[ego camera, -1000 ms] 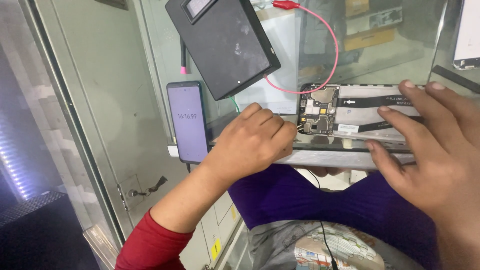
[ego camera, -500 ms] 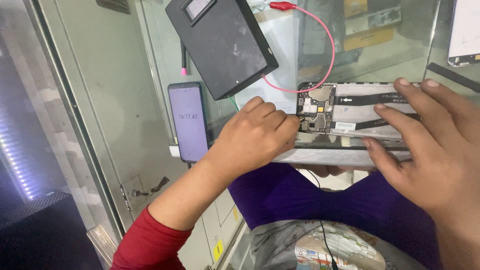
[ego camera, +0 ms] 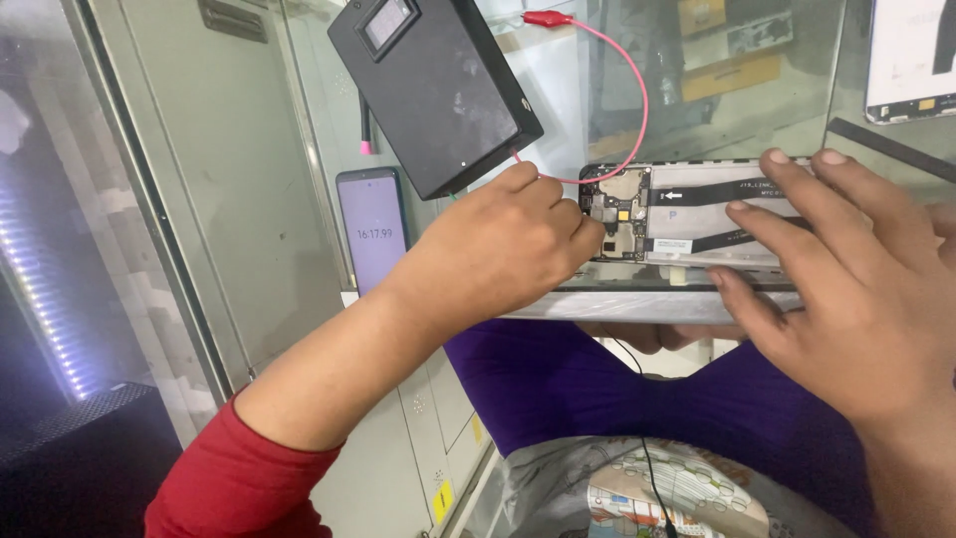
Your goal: Assembling and testing internal components of a smartphone on a repair bench.
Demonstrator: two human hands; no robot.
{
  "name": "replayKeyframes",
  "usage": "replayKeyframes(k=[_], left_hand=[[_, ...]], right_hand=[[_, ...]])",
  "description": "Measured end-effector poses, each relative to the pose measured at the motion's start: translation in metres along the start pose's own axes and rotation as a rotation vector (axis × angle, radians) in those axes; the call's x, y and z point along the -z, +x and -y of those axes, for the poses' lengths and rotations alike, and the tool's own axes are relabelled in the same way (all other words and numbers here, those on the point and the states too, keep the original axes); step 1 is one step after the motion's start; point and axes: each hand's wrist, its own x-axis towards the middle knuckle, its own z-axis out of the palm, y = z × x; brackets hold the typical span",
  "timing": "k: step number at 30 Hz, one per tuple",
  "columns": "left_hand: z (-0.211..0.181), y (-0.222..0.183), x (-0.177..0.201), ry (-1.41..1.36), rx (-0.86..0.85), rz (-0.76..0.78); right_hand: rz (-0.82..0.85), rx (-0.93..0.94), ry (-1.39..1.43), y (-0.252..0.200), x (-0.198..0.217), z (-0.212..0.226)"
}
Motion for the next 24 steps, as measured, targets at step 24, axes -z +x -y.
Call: replayKeyframes(k=[24], left_hand=[[-0.017,0.015,0.007,0.175,0.07,0.15]], right_hand=[[-0.019,-0.004,-0.146,-0.002,-0.001,0.0]])
